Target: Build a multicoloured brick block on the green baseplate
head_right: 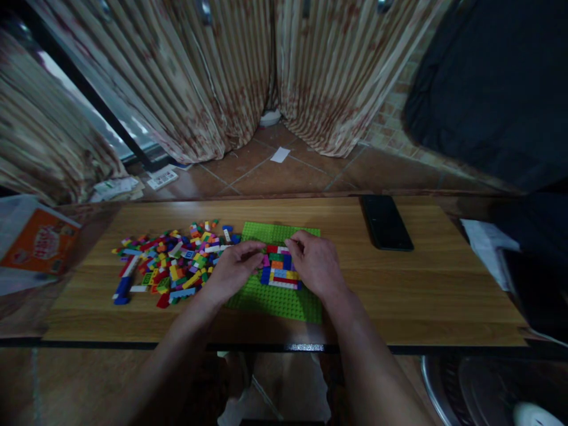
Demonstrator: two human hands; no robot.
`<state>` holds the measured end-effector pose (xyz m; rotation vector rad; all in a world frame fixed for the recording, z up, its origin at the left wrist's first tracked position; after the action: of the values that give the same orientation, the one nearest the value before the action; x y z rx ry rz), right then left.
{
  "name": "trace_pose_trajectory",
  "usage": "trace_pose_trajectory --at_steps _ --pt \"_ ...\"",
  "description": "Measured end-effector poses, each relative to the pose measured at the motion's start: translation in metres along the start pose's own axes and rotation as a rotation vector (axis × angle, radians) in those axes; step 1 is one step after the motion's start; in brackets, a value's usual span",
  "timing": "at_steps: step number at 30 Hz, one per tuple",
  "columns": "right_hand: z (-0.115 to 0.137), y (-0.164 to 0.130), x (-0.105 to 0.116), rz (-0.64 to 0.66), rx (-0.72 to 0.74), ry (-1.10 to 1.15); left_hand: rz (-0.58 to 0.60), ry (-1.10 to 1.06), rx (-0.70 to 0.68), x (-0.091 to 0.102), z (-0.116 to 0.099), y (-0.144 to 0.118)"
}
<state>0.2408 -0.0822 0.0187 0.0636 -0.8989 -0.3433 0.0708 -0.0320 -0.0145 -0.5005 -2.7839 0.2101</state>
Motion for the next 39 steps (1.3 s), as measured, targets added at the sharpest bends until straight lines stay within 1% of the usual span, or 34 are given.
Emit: trace_pose_trajectory --at_steps 7,12,17,21,23,28,32,34,37,39 --pt "0.000 -0.001 -0.001 0.000 -0.011 -0.004 -0.094 0.158 -0.055 -0.004 -0.009 -0.001" --pt "0.000 -0.001 0.000 0.000 0.010 -0.011 -0.122 0.207 -0.068 0.002 -0.007 0.005" --pt "-0.001 -0.002 0.001 0.005 0.007 -0.010 -0.081 0.273 -0.052 0.006 -0.012 0.009" --pt "-0.003 -0.002 0.001 0.006 -0.005 -0.011 -0.053 0.297 -0.030 0.005 -0.017 0.008" --pt "-0.003 -0.002 0.002 0.004 -0.002 -0.013 -0.045 0.297 -0.042 0.003 -0.017 0.008" --pt "-0.002 -0.002 0.002 0.005 -0.001 -0.011 -0.088 0.243 -0.058 0.001 -0.016 0.009" --pt "-0.002 -0.003 0.003 -0.002 0.003 -0.009 -0.086 0.258 -0.072 0.005 -0.015 0.009" --pt "-0.003 -0.003 0.003 -0.001 0.000 -0.011 -0.058 0.244 -0.092 0.008 -0.015 0.008" --pt "-0.004 -0.002 0.002 0.000 -0.004 -0.012 0.015 0.215 -0.154 0.009 -0.015 0.007" --pt "-0.004 -0.002 0.002 -0.003 0.002 -0.013 0.035 0.231 -0.186 0.009 -0.014 0.006"
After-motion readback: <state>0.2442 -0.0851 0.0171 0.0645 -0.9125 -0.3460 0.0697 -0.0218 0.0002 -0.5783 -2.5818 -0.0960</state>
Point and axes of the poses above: each hand's wrist, its own y-axis towards the middle knuckle, its own x-axis out of the back of the hand, z = x × y, the point moved 4 cm from there along y, towards the middle knuckle, and after that the axes turned 5 degrees about -z, right-handed, at the moved point
